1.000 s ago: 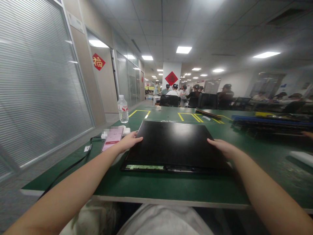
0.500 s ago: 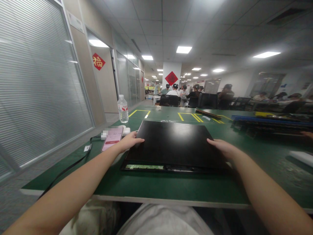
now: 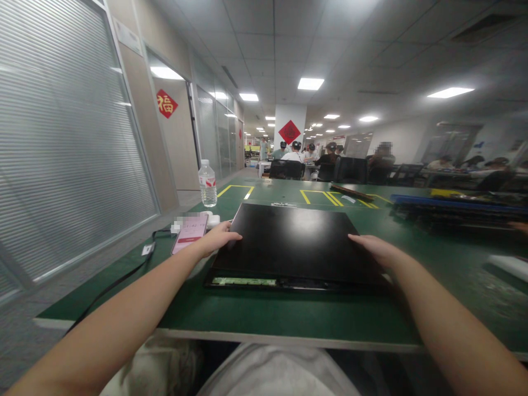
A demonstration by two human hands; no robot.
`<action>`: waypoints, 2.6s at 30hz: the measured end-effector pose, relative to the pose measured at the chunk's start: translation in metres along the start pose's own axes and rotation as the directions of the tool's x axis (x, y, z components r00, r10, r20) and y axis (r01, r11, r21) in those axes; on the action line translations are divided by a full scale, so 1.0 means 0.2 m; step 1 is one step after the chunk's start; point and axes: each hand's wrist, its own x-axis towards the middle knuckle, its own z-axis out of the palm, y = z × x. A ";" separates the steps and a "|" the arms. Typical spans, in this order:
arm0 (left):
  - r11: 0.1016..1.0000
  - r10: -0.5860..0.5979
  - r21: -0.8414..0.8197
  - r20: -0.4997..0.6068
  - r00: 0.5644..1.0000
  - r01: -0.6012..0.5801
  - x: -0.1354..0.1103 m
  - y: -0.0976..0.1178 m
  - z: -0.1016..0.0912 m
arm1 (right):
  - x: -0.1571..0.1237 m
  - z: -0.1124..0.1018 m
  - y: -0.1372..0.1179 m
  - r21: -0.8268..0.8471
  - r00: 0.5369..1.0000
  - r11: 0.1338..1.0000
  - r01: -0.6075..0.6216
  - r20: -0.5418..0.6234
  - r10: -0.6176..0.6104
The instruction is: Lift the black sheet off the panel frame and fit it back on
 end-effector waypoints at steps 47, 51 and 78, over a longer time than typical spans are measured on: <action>0.985 0.007 -0.172 0.154 0.988 0.020 0.00 -0.01 -0.01 | 0.04 -0.05 0.02 0.023 0.995 0.997 0.073 0.072 -0.075; 0.981 0.005 -0.192 0.164 0.986 0.027 0.00 -0.01 -0.02 | 0.02 -0.03 0.01 0.027 0.997 0.997 0.067 0.048 -0.068; 0.966 0.018 -0.256 0.206 0.978 0.036 0.02 -0.05 -0.02 | 0.02 -0.02 0.01 0.058 0.994 0.992 0.108 0.017 -0.109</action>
